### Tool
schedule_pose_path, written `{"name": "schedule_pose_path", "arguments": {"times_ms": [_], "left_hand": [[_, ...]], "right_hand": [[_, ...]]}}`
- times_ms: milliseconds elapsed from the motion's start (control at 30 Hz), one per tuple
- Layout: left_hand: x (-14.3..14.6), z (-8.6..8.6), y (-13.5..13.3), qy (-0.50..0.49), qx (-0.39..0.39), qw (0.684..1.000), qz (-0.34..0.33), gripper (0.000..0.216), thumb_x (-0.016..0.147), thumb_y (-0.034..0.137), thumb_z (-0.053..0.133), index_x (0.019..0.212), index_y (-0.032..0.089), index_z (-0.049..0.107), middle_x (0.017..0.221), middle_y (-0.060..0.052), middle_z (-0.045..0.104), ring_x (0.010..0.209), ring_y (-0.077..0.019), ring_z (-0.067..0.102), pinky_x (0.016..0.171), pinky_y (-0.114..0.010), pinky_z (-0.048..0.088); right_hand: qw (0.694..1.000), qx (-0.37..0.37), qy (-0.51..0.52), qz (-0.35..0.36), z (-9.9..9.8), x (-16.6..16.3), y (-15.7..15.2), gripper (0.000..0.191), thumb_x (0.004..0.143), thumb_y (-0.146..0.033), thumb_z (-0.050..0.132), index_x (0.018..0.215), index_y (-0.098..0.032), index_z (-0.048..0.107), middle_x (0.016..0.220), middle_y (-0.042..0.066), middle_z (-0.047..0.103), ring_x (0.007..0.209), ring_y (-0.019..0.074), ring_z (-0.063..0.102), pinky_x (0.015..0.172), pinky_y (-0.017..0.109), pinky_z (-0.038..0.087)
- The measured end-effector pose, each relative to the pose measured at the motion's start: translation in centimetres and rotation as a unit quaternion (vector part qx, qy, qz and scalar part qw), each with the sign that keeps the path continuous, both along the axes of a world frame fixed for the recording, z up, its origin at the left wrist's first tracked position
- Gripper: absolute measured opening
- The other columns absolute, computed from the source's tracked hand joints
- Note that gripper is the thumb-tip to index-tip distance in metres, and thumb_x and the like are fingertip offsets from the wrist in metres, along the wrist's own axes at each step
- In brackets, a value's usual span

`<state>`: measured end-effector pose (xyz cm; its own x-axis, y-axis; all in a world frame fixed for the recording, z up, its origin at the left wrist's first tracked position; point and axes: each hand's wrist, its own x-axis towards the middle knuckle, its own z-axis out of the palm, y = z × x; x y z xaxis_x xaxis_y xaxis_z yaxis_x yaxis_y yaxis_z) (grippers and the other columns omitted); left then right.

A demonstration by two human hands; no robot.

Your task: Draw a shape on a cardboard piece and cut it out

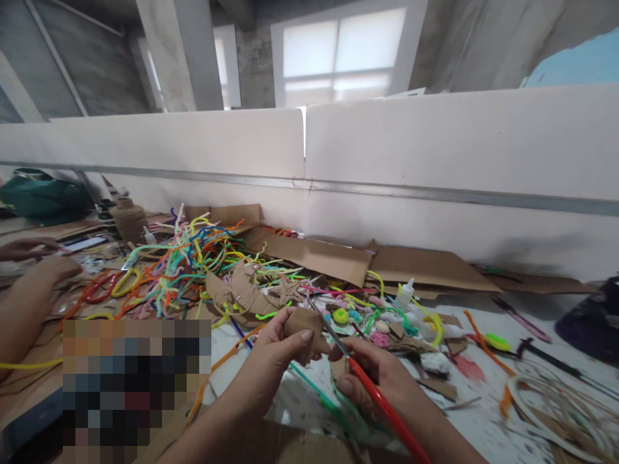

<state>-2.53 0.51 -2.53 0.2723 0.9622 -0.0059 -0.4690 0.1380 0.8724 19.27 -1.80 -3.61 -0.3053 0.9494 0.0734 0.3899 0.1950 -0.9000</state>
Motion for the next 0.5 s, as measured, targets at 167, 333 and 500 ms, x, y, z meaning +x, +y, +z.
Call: {"name": "schedule_pose_path", "arguments": {"times_ms": [167, 333, 500], "left_hand": [[-0.6, 0.4, 0.3, 0.032, 0.011, 0.999, -0.017, 0.048, 0.070, 0.038, 0.090, 0.106, 0.016, 0.069, 0.093, -0.005, 0.074, 0.073, -0.0160, 0.065, 0.068, -0.027, 0.051], [-1.0, 1.1, 0.4, 0.051, 0.013, 0.998, -0.024, 0.048, 0.067, 0.039, 0.090, 0.104, 0.016, 0.069, 0.087, -0.005, 0.074, 0.066, -0.0154, 0.064, 0.062, -0.026, 0.050], [-1.2, 1.5, 0.3, 0.062, 0.006, 0.998, -0.020, 0.046, 0.066, 0.037, 0.091, 0.100, 0.016, 0.068, 0.085, -0.005, 0.075, 0.066, -0.0162, 0.067, 0.061, -0.025, 0.048]], "right_hand": [[0.998, -0.027, -0.048, 0.043, 1.1, 0.4, -0.1, 0.074, 0.079, -0.089, 0.064, 0.108, -0.021, 0.073, 0.066, -0.002, 0.053, 0.059, 0.0172, 0.048, 0.055, 0.027, 0.041], [0.998, -0.023, -0.042, 0.029, 2.0, 0.2, -0.5, 0.079, 0.076, -0.095, 0.061, 0.104, -0.022, 0.074, 0.067, -0.003, 0.053, 0.061, 0.0166, 0.047, 0.056, 0.027, 0.037], [0.994, -0.047, -0.044, 0.086, 1.9, 0.8, 0.0, 0.068, 0.084, -0.086, 0.064, 0.108, -0.023, 0.070, 0.071, -0.001, 0.057, 0.062, 0.0169, 0.050, 0.057, 0.028, 0.040]]}}
